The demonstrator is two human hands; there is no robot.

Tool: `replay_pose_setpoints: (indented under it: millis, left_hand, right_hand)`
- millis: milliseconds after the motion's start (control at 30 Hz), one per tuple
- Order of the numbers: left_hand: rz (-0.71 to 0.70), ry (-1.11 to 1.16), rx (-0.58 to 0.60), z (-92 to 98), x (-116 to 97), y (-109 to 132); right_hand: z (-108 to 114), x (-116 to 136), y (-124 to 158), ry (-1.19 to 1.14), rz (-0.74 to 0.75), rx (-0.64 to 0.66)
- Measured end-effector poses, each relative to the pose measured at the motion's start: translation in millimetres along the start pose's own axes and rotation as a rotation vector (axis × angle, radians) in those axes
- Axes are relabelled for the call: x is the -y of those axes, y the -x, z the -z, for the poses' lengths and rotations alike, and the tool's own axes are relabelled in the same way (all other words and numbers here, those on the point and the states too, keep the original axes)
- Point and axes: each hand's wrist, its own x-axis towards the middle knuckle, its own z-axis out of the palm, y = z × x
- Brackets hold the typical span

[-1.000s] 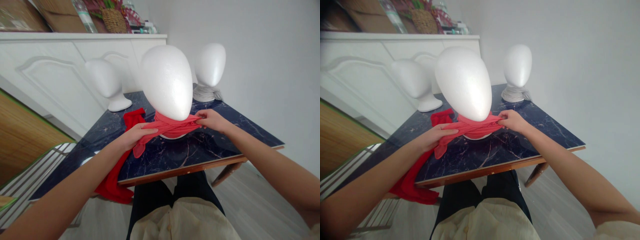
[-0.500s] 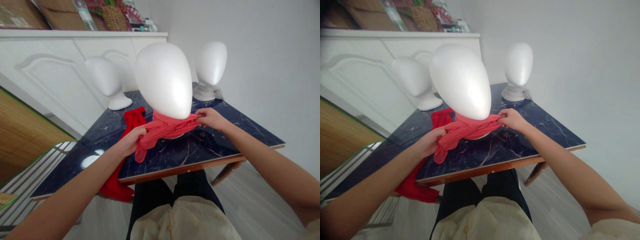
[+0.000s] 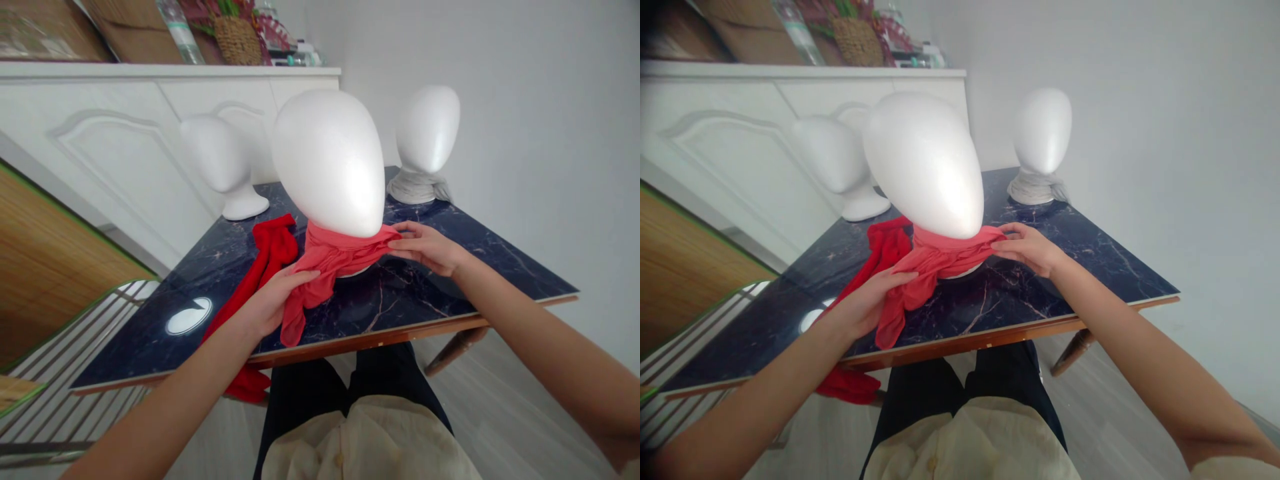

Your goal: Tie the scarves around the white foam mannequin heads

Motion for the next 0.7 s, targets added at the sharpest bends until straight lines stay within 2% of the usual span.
replay_pose_setpoints:
  millis: [133, 233, 267, 333, 400, 467, 500, 600, 700]
  left_hand:
    - [0.009, 0.043, -0.005, -17.3, 18, 22]
    - [-0.081, 0.059, -0.002, -29.9, 32, 31]
    - [-0.133, 0.049, -0.015, -33.8, 35, 33]
    - [-0.245, -0.002, -0.057, -40.9, 42, 34]
    - [-0.337, -0.088, -0.107, -46.8, 46, 34]
    - [-0.388, -0.18, -0.139, -51.8, 49, 33]
    - [-0.403, -0.219, -0.147, -54.3, 49, 33]
    - [-0.426, -0.301, -0.148, -62.6, 50, 33]
    - [-0.429, -0.327, -0.155, -70.5, 49, 35]
  right_hand:
    - [5, -2, 16, 0.089, 0.026, -0.078]
    - [8, 3, 31, 0.34, 0.109, -0.202]
    - [6, 6, 37, 0.415, 0.107, -0.18]
    - [-3, 9, 46, 0.457, 0.01, 0.017]
    - [-20, 8, 51, 0.366, -0.114, 0.29]
    - [-41, 2, 49, 0.227, -0.172, 0.43]
    - [-51, -2, 46, 0.154, -0.184, 0.433]
    - [-74, -11, 29, -0.062, -0.263, 0.322]
    - [-82, -13, 16, -0.155, -0.321, 0.244]
